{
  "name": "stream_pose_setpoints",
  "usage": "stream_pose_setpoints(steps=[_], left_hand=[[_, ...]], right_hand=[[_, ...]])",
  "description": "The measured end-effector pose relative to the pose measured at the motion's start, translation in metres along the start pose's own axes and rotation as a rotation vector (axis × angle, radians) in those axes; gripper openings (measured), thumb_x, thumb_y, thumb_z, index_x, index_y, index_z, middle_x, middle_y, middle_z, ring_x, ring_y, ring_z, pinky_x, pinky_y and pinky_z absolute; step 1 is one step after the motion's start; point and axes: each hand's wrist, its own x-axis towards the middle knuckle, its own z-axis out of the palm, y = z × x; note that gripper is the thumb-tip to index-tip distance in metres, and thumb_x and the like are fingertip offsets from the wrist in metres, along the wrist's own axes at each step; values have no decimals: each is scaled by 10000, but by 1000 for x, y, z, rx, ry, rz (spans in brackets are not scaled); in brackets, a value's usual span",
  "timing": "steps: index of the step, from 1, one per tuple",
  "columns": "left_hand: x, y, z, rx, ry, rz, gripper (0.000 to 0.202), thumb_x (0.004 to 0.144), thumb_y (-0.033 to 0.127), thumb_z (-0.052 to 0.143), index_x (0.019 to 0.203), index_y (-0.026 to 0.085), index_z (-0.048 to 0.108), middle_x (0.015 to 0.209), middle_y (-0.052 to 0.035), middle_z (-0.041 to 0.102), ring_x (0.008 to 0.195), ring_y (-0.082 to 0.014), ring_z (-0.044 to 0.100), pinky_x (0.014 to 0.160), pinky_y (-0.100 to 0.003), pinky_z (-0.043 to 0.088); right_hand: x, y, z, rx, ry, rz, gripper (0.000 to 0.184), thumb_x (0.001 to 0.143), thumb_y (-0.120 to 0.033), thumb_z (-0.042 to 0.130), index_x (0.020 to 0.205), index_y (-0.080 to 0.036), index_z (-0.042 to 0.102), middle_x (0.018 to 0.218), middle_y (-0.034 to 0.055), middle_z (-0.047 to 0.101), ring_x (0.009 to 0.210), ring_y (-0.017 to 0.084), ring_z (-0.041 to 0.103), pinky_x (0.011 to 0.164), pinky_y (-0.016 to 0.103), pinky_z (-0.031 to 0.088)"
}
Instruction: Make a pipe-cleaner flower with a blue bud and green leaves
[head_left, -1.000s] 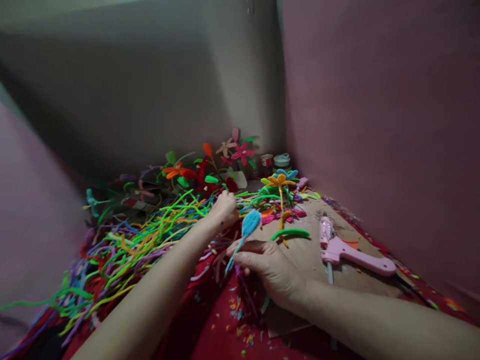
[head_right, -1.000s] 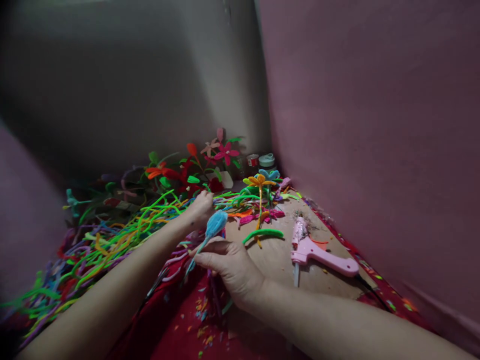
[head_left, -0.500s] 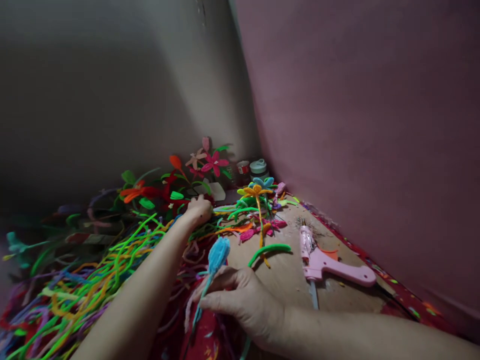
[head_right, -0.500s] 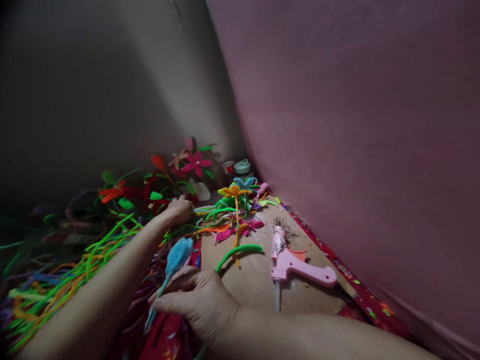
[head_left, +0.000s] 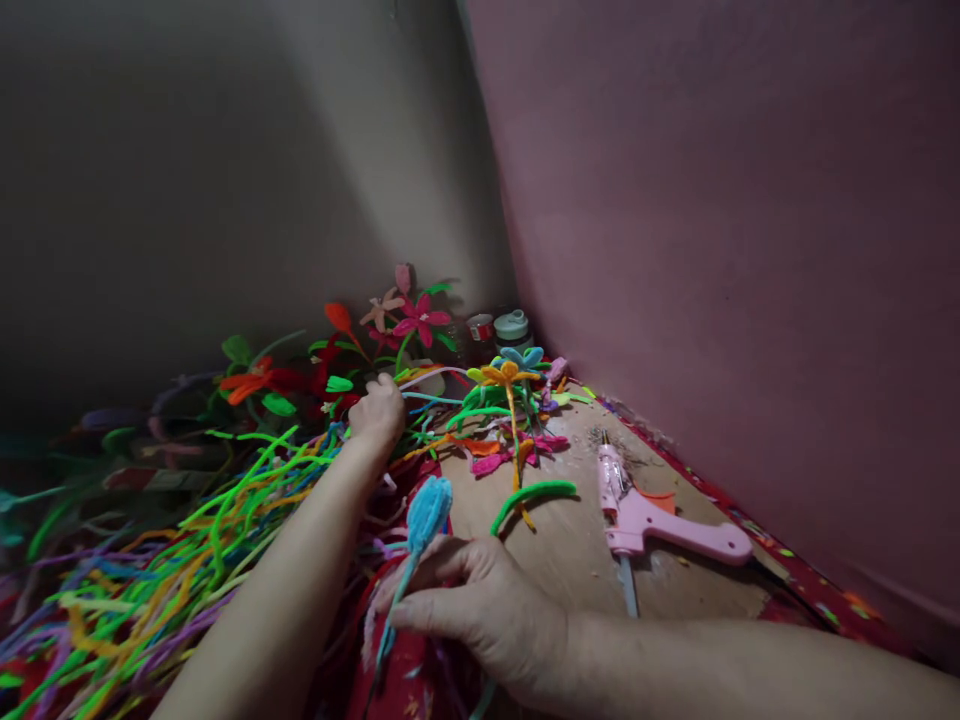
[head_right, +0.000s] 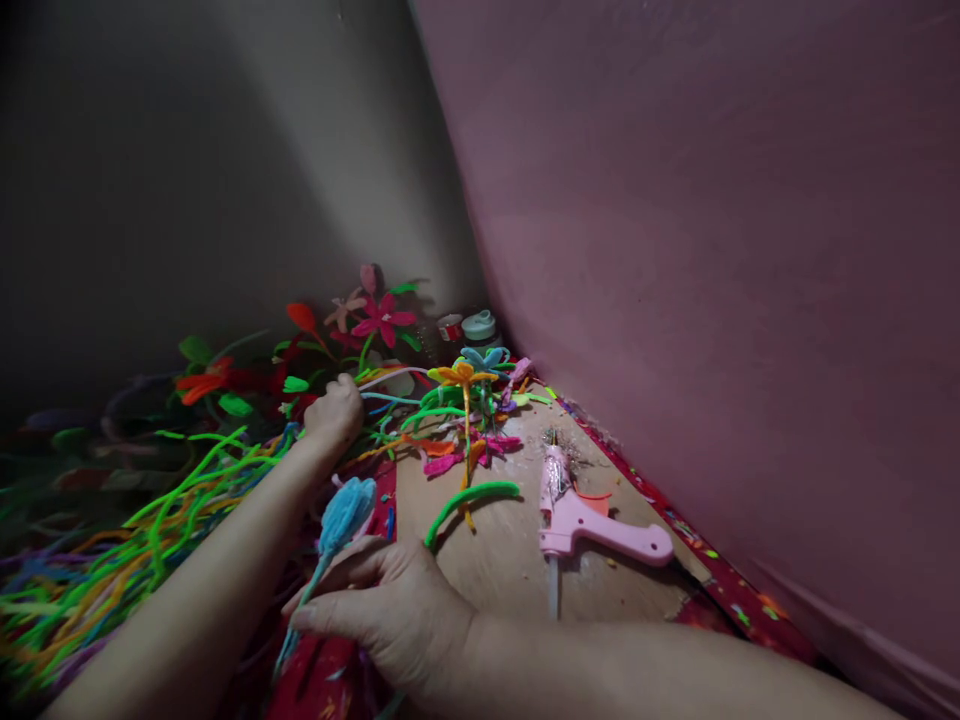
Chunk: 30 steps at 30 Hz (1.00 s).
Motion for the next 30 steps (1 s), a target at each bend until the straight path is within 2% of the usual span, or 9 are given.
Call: stream_pose_setpoints(steps=[3, 6, 11, 13, 16, 21, 26, 30], left_hand=[[6, 6, 4, -6, 9, -40, 356, 931, 234, 343, 1230, 74, 455, 1140, -192, 566, 986, -272, 606, 787, -423, 487], [14, 10, 8, -14, -40, 4, 370, 879, 328, 511, 1199, 144, 505, 1168, -108, 562, 997, -221, 578, 835, -434, 489], [22, 14, 13, -22, -170, 18, 348, 867, 332, 532, 1164, 150, 533, 1168, -100, 562, 1001, -221, 574, 825, -435, 495], [22, 15, 12, -24, -188, 0, 357, 866, 345, 531, 1165, 150, 533, 1180, -104, 557, 1017, -227, 566, 838, -444, 487], [20, 17, 5, -38, -179, -17, 403, 869, 385, 513, 1197, 151, 512, 1214, -116, 540, 1049, -240, 553, 858, -457, 472], [15, 20, -11, -68, -206, -12, 619, 818, 493, 541, 1266, 78, 443, 1238, -199, 524, 1077, -279, 553, 844, -424, 477], [8, 23, -25, -70, -247, 71, 359, 860, 351, 541, 1155, 145, 539, 1139, -99, 582, 978, -212, 590, 814, -408, 499], [-1, 22, -42, -89, -233, 196, 331, 854, 320, 556, 1145, 163, 547, 1131, -86, 586, 988, -211, 587, 819, -409, 498]], right_hand=[[-1, -1, 1, 4, -21, 28, 233, 535, -357, 793, 644, -162, 724, 657, 21, 643, 692, 154, 573, 781, 315, 424], [-1, 1, 1, 14, -18, 44, 250, 539, -346, 791, 670, -143, 727, 667, 36, 653, 684, 165, 586, 776, 331, 430], [-1, 3, 0, 27, -4, 48, 276, 506, -352, 809, 685, -154, 740, 684, 31, 649, 694, 158, 582, 755, 315, 431], [-1, 1, -1, -2, 14, 24, 275, 490, -351, 818, 680, -166, 745, 682, 18, 640, 703, 145, 572, 750, 292, 424], [-1, -1, -1, -15, 21, 25, 278, 478, -363, 822, 662, -169, 745, 674, 11, 629, 704, 136, 563, 737, 277, 420], [-2, -4, 2, 13, 26, 70, 308, 436, -367, 832, 645, -160, 740, 658, 3, 616, 674, 121, 542, 726, 265, 416], [-3, -2, 2, -18, -24, 19, 320, 450, -398, 818, 646, -157, 742, 684, 6, 625, 695, 129, 540, 735, 269, 412], [-3, 0, -1, -55, -21, -11, 284, 482, -371, 812, 659, -162, 741, 675, 0, 605, 687, 126, 521, 708, 265, 396]])
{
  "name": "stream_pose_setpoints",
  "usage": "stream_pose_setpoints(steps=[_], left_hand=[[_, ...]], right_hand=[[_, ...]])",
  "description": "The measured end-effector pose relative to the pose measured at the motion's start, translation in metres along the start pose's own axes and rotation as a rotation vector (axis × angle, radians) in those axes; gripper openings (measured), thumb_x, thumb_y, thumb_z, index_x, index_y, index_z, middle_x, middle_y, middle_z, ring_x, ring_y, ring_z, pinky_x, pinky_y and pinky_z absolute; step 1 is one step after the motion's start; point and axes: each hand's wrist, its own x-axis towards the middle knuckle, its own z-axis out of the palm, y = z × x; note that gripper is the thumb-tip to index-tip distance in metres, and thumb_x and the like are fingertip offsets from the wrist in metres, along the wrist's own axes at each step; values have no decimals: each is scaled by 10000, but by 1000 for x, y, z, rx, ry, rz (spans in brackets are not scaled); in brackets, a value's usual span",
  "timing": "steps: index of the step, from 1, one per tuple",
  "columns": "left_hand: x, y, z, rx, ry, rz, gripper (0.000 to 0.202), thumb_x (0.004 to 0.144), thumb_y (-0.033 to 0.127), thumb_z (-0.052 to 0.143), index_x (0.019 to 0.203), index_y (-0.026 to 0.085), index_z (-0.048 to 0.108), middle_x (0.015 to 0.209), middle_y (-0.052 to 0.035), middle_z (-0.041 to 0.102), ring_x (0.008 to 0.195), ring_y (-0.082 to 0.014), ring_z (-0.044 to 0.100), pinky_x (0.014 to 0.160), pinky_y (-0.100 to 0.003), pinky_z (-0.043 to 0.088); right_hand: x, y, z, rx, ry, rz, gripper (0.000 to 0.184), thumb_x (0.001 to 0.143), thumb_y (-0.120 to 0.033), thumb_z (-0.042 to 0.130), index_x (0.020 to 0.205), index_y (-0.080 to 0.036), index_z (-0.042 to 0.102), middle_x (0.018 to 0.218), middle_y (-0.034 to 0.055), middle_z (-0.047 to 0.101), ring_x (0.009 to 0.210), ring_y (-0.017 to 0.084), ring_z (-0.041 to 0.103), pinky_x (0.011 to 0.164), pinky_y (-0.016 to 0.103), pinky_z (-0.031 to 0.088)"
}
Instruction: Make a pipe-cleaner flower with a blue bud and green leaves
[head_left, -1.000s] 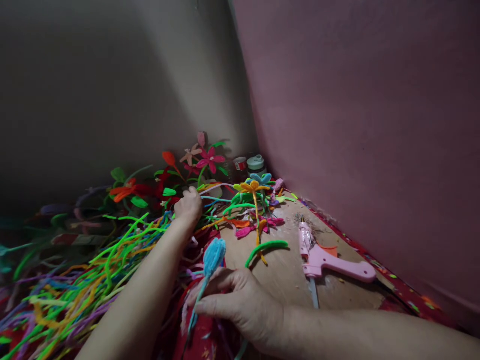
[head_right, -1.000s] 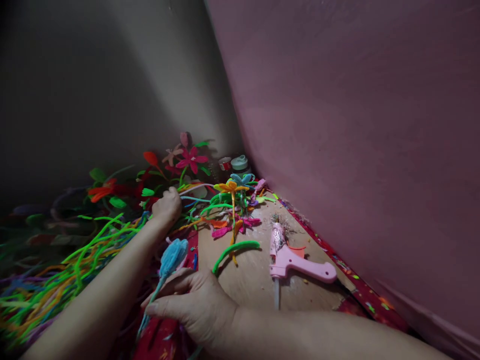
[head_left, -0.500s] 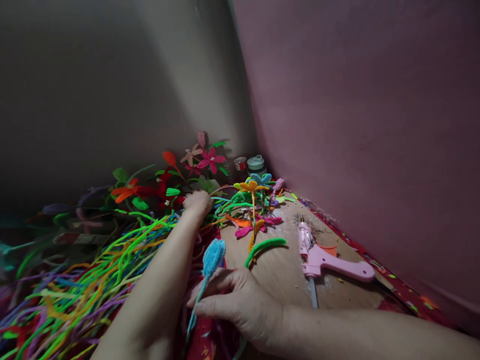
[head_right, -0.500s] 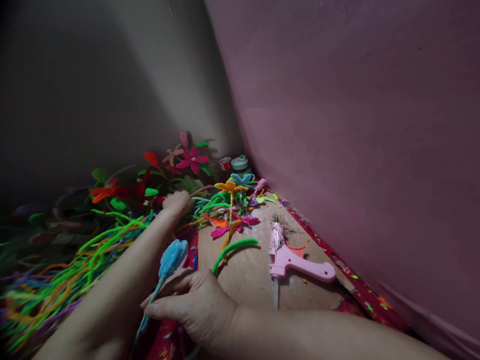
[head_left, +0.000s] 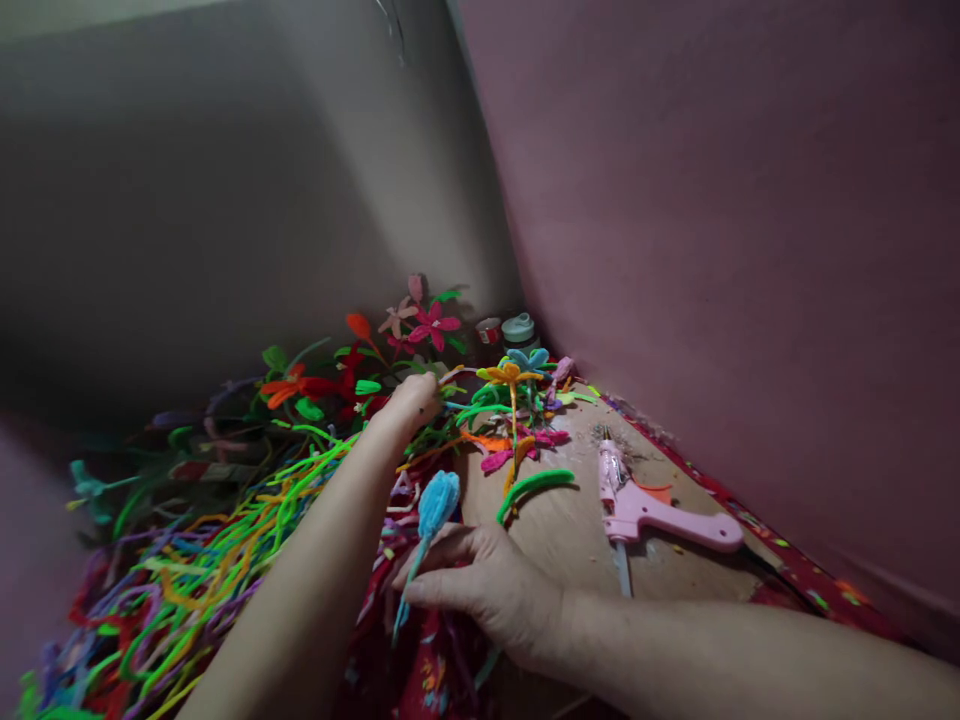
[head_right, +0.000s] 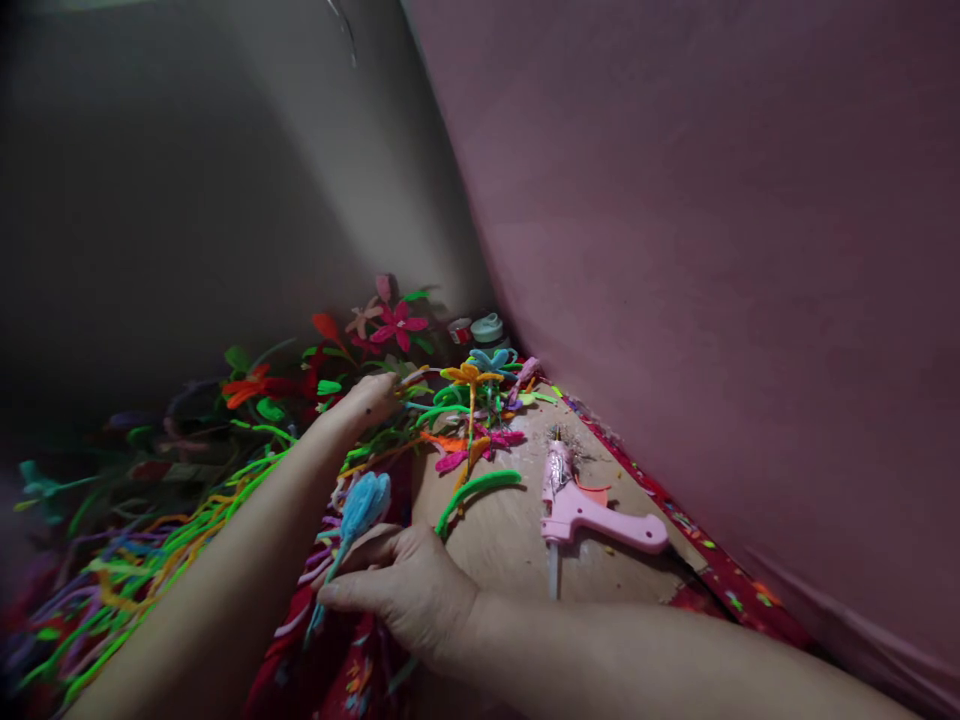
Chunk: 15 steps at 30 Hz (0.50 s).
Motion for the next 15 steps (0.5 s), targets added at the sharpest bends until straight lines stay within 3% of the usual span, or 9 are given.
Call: stream_pose_setpoints(steps=[4, 8, 12, 15], left_hand=[[-15, 0, -23, -44, 23, 112, 388, 790, 205, 599, 1176, 185, 576, 1068, -108, 647, 973, -244, 618, 804, -357, 488], [-34, -1, -48, -163, -14, 209, 455, 755, 137, 546, 1188, 270, 591, 897, -29, 703, 705, -169, 675, 598, -218, 489], [-66, -7, -63, -430, 72, 206, 430, 798, 228, 505, 1225, 223, 546, 731, -20, 689, 548, -139, 639, 477, -195, 462], [-104, -19, -64, -699, 150, 192, 325, 765, 339, 563, 1015, 146, 637, 683, -44, 666, 529, -157, 614, 422, -212, 441]], right_hand=[[1, 2, -2, 32, -12, -5, 243, 519, -348, 799, 653, -155, 734, 686, 4, 597, 671, 125, 511, 695, 273, 392], [-1, 1, -1, 42, 20, 30, 234, 516, -311, 796, 670, -145, 738, 673, -1, 607, 636, 105, 492, 659, 253, 370], [-3, -4, 0, 64, 45, 50, 211, 530, -275, 781, 683, -140, 729, 631, -10, 615, 575, 81, 449, 595, 233, 333], [-1, -6, 0, 97, 100, 54, 163, 533, -252, 766, 627, -140, 696, 569, -25, 582, 524, 74, 424, 536, 227, 307]])
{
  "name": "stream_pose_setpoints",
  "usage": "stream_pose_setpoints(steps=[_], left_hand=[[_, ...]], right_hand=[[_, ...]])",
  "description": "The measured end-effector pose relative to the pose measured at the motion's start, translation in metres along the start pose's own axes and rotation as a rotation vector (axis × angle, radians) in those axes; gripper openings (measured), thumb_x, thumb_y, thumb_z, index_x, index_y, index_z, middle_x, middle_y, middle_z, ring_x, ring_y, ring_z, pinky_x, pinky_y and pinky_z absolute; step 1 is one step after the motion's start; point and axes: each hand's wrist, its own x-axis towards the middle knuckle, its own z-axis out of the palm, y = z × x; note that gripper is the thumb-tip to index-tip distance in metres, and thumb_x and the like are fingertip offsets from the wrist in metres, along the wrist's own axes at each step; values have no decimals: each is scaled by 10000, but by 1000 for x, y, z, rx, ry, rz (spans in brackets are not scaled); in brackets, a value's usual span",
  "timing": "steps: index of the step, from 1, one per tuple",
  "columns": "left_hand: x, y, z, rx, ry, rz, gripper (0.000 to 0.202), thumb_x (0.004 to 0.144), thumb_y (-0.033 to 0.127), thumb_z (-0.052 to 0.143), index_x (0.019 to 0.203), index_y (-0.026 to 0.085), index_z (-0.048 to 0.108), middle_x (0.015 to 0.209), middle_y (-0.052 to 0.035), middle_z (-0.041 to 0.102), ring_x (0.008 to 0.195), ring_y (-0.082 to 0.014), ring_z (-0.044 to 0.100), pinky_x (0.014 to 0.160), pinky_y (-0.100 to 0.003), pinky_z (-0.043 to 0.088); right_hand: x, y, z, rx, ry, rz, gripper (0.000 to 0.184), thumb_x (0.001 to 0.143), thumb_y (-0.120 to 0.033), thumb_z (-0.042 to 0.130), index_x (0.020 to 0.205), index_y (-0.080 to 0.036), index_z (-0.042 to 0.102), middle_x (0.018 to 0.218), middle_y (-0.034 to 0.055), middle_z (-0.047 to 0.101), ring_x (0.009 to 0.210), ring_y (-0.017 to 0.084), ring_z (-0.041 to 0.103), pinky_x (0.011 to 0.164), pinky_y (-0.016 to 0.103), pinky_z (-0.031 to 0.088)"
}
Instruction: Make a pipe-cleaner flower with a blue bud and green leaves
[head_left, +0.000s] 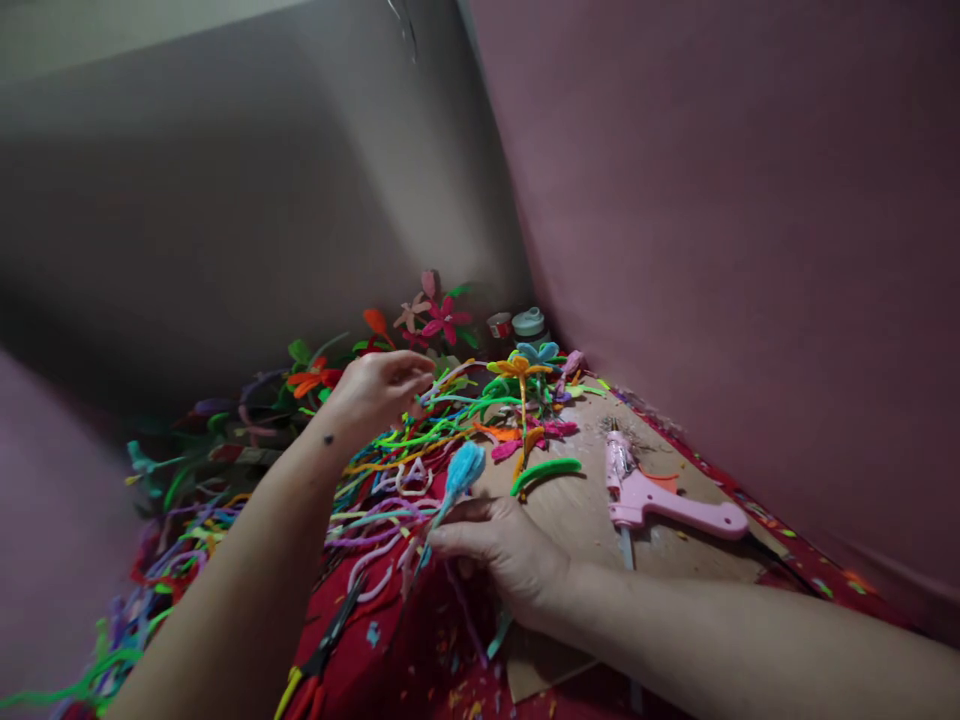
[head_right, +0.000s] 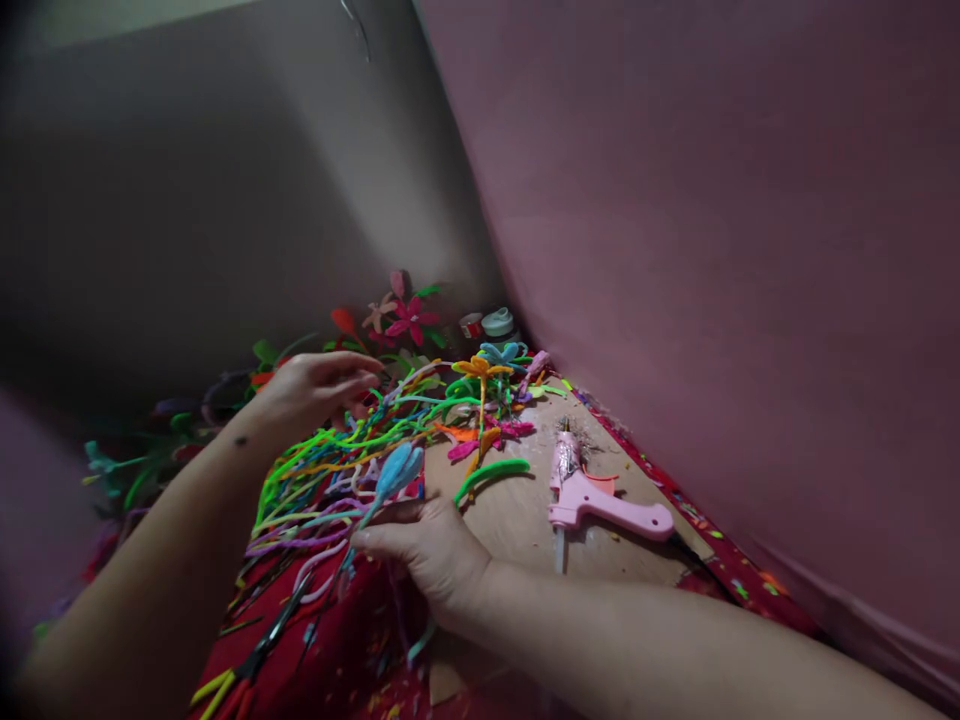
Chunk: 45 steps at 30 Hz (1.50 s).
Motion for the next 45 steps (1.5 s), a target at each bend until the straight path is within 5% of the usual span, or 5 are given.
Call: stream_pose_setpoints(steps=[9, 16, 23, 32, 45], left_hand=[[-118, -14, 33, -454, -217, -136, 245, 740, 360, 624, 878, 166, 565, 686, 3, 600, 590, -128, 554, 529, -230, 459], [-146, -33, 82, 171, 336, 179, 106, 852, 245, 505, 898, 171, 566, 773, -39, 645, 678, -155, 603, 632, -260, 448], [-154, -37, 88, 140, 400, 313, 138, 866, 141, 457, 906, 162, 587, 753, -26, 642, 644, -119, 592, 615, -213, 437], [-155, -24, 73, -842, 101, -284, 172, 773, 324, 613, 725, 165, 569, 525, 58, 448, 414, -48, 324, 392, -174, 238], [-151, -34, 77, -1259, -179, -331, 174, 808, 309, 580, 729, 161, 532, 528, 74, 425, 343, -7, 168, 328, -142, 166]], right_hand=[[0, -1, 0, 75, 18, -105, 143, 617, -253, 731, 699, -146, 683, 652, -4, 622, 611, 111, 520, 629, 250, 394], [-1, 3, -3, -15, 32, -147, 105, 640, -238, 712, 691, -152, 679, 667, -4, 629, 633, 116, 527, 647, 262, 387], [-3, 4, -2, -186, -4, -187, 114, 671, -258, 703, 719, -155, 691, 714, -7, 638, 659, 109, 502, 674, 259, 376], [-5, 3, -2, -256, -78, -213, 54, 707, -225, 658, 688, -180, 679, 664, -32, 580, 642, 99, 455, 619, 245, 337], [-3, 7, -2, -54, -29, -100, 108, 615, -169, 752, 701, -203, 697, 678, -31, 654, 645, 98, 540, 634, 244, 369]])
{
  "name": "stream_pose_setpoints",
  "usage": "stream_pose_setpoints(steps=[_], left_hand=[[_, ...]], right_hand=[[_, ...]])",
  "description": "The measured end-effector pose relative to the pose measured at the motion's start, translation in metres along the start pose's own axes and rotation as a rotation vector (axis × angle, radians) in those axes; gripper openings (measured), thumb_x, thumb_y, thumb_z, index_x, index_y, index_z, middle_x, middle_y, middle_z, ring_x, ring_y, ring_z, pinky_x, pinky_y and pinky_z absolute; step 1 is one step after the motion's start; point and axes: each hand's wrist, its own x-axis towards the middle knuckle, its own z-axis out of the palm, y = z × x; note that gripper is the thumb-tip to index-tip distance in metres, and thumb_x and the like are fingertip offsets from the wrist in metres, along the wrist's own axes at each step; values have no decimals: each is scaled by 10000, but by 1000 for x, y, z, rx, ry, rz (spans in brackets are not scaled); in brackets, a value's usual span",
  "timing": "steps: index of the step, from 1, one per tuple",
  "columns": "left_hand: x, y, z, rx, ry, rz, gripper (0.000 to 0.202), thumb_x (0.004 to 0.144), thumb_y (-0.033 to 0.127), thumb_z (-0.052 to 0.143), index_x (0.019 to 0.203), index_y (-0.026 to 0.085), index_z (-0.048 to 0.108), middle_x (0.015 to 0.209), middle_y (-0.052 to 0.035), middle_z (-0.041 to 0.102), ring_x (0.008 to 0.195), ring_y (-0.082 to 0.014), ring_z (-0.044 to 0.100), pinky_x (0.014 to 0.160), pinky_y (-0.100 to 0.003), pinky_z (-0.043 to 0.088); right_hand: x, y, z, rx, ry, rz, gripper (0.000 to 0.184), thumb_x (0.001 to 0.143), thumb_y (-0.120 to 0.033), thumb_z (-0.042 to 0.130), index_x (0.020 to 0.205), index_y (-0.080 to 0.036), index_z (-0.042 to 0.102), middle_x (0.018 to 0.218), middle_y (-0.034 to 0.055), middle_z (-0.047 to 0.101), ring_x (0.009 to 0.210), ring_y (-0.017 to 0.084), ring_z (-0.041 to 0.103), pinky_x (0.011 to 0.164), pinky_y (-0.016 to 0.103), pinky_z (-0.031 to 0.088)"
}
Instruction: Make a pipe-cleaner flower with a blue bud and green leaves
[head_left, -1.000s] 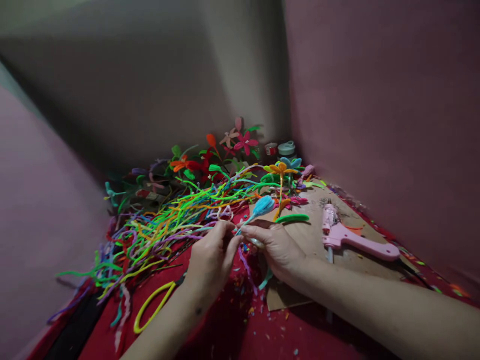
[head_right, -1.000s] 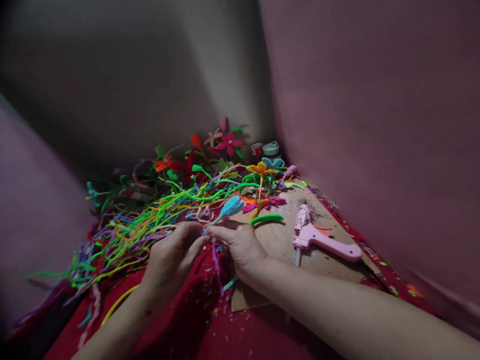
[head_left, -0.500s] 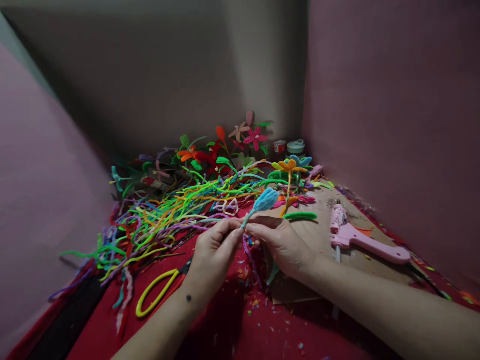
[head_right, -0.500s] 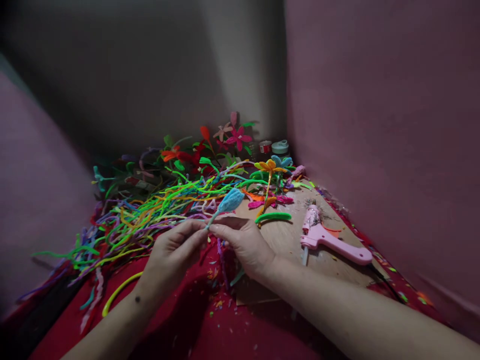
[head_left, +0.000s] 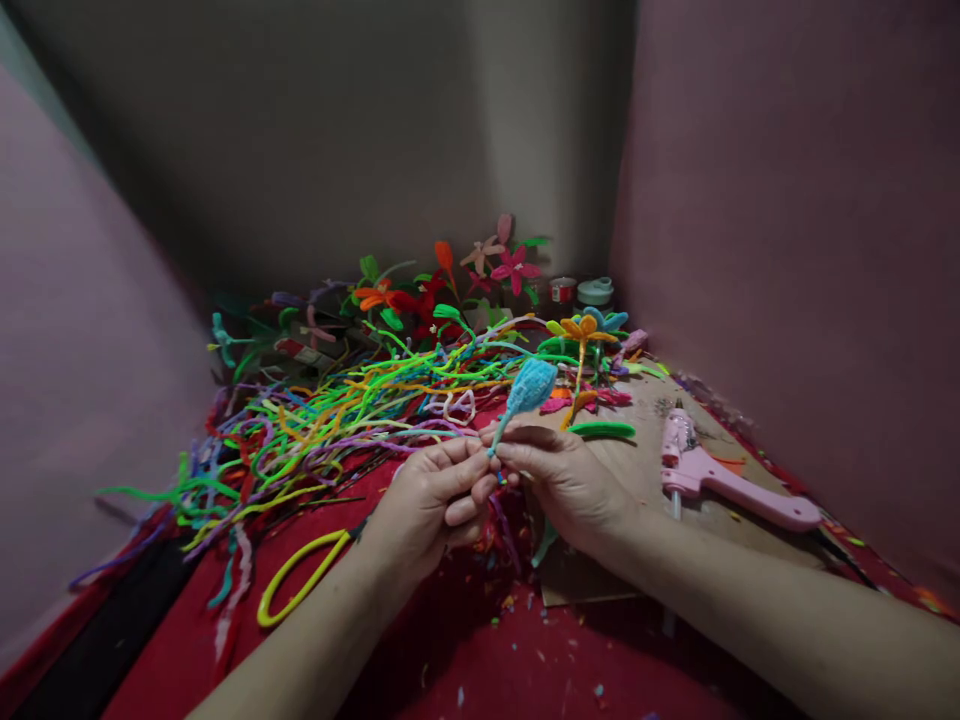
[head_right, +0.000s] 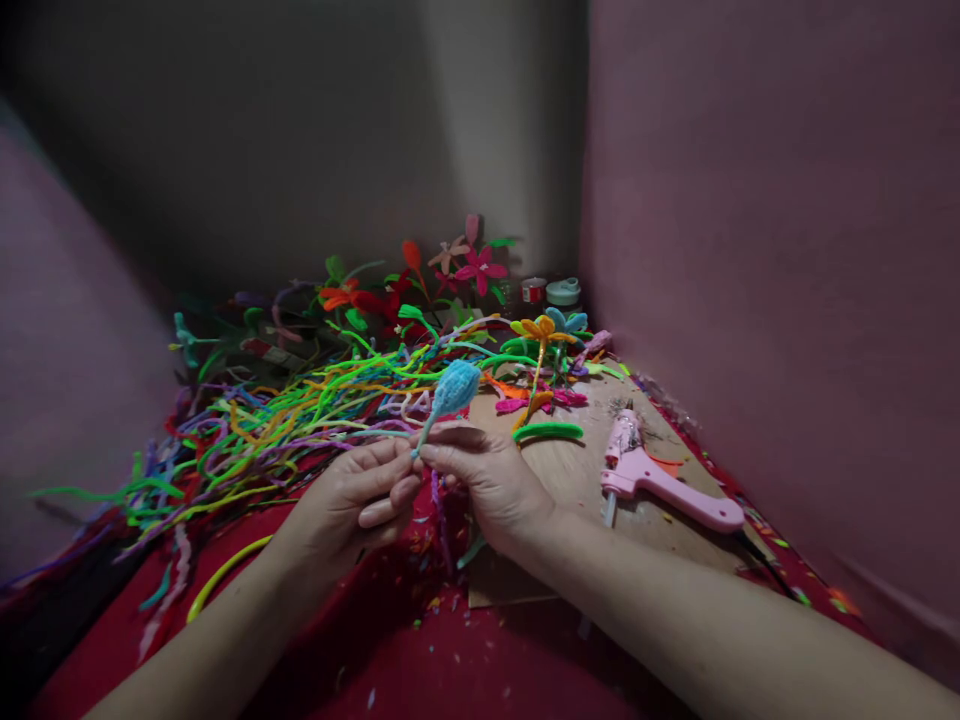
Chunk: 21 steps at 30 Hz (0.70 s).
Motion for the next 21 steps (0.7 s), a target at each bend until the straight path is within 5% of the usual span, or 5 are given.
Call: stream_pose_setpoints(steps=[5, 9, 14, 18, 21], left_hand=[[-4, -10, 2, 845, 313, 456, 139, 831, 301, 538, 821, 187, 617, 715, -28, 596, 593, -120, 524, 549, -220, 395], [-2, -18, -8, 1312, 352, 622, 179, 846, 214, 464, 859, 199, 642, 784, -76, 637, 718, -180, 569, 692, -272, 410], [-3, -10, -5, 1076, 320, 585, 168, 846, 227, 474, 865, 219, 640, 742, -26, 633, 652, -141, 554, 631, -225, 410], [-5, 0, 3, 687, 286, 372, 158, 815, 316, 548, 733, 194, 607, 512, 44, 464, 439, -82, 396, 444, -194, 321], [-5, 4, 3, 458, 224, 220, 178, 790, 335, 582, 716, 173, 589, 504, 49, 464, 391, -58, 369, 387, -179, 277]], right_hand=[[-1, 1, 1, -9, 121, -15, 158, 541, -185, 787, 658, -200, 683, 653, -41, 625, 632, 100, 509, 627, 251, 360], [-1, 3, -1, -86, 171, 3, 147, 552, -212, 792, 652, -203, 685, 652, -45, 619, 647, 103, 511, 622, 252, 349], [0, 0, 0, -122, 86, -59, 110, 587, -214, 766, 669, -213, 692, 667, -38, 642, 674, 120, 535, 667, 274, 375], [0, -4, 0, -173, -38, -59, 84, 668, -218, 706, 752, -209, 708, 749, -22, 662, 728, 117, 547, 724, 273, 392], [0, -6, -1, -205, -49, -64, 65, 682, -199, 688, 745, -197, 702, 737, -24, 657, 698, 107, 539, 710, 261, 392]])
